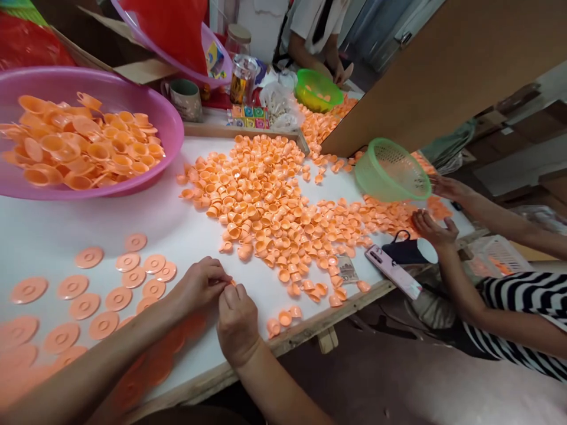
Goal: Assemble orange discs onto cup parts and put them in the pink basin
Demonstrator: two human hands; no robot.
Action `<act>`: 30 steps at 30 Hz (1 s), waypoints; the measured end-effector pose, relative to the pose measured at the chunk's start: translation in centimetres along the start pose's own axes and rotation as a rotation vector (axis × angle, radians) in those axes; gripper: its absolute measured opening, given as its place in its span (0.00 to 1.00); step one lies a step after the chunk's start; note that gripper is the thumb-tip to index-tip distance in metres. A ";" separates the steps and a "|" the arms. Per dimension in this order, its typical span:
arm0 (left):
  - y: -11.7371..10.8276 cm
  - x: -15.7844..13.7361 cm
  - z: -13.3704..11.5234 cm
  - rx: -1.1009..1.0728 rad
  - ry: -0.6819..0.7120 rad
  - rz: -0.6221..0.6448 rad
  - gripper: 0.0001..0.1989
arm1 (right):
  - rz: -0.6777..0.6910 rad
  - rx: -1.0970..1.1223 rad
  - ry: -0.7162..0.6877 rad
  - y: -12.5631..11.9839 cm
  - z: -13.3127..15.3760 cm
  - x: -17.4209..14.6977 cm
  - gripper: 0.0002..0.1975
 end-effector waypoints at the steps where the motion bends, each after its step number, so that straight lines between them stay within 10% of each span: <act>1: 0.1 -0.1 -0.1 0.008 -0.002 0.001 0.07 | 0.012 0.042 0.008 -0.3 -0.1 0.1 0.16; 6: -2.9 -0.4 -0.9 0.022 -0.009 -0.140 0.11 | -0.068 0.393 0.146 -2.7 -2.7 1.7 0.09; 13: -20.7 -0.9 0.1 -0.109 -0.127 -0.985 0.11 | -0.166 0.310 0.459 -0.4 -7.4 5.4 0.08; 15: -22.4 -1.6 1.0 -0.014 -0.145 -0.991 0.13 | -0.152 0.336 0.467 0.6 -7.5 5.7 0.07; 21: -13.5 -3.4 5.3 0.477 -0.019 -0.259 0.07 | -0.081 0.434 0.480 1.1 -7.4 4.5 0.06; 30: -9.1 1.0 5.2 0.336 0.029 -0.280 0.06 | -0.162 0.574 0.257 0.9 -2.9 9.1 0.06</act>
Point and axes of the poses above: each hand's wrist, its own x-axis towards the middle knuckle, its own y-axis out of the palm, z = x × y, the point moved 2 cm from there along x, towards the middle knuckle, and after that the axes turned 10 degrees about -y, right-handed, at the moved point
